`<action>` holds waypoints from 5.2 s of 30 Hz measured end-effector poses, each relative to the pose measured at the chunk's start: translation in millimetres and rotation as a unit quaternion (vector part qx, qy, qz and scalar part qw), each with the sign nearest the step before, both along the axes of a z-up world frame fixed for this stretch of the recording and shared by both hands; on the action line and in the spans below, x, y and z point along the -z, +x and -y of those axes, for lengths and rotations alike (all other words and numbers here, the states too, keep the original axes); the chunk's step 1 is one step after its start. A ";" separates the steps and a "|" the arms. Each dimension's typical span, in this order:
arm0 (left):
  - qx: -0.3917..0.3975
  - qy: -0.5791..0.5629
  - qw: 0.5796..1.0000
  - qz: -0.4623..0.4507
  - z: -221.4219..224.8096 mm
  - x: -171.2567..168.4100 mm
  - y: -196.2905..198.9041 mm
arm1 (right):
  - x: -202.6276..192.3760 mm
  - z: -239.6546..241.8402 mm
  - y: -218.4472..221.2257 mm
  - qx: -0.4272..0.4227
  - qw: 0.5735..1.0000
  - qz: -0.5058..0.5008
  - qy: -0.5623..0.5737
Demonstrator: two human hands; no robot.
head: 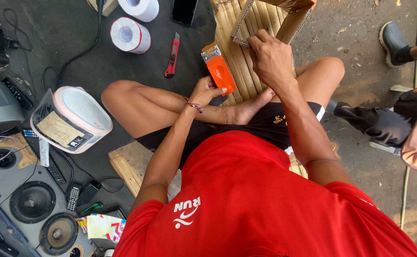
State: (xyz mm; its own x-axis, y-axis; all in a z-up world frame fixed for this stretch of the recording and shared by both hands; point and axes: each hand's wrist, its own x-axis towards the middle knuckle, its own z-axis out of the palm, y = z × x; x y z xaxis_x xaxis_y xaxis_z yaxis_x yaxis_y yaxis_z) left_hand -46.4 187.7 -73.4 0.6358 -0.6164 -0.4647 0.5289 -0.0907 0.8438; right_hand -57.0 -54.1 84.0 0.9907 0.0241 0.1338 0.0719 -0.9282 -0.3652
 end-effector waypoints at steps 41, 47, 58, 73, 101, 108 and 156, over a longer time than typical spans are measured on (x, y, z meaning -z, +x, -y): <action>0.116 0.289 0.877 0.366 -24.6 -83.6 -40.2 | 11.3 5.1 -16.5 -0.015 0.999 0.012 0.027; 0.023 0.270 0.856 0.439 -26.9 -109.6 -53.9 | 15.2 -4.8 -22.0 -0.033 0.999 0.023 0.035; 0.015 0.239 0.759 0.605 -18.5 -126.9 -59.6 | 7.9 -3.3 -20.1 -0.042 0.999 -0.001 0.006; -0.014 0.185 0.813 0.552 -49.0 -125.2 -23.2 | -25.8 6.7 -37.6 -0.098 0.992 -0.077 -0.026; 0.170 0.052 0.792 0.584 -61.6 -353.9 86.5 | -93.9 -64.9 -36.3 -0.300 0.937 -0.086 -0.155; 0.204 0.045 0.773 0.599 -61.5 -381.0 86.7 | -94.8 -66.3 -38.9 -0.275 0.948 -0.038 -0.159; -0.119 0.137 0.670 0.719 -106.1 -377.0 108.1 | -72.8 -40.3 -15.6 -0.168 0.985 0.035 -0.026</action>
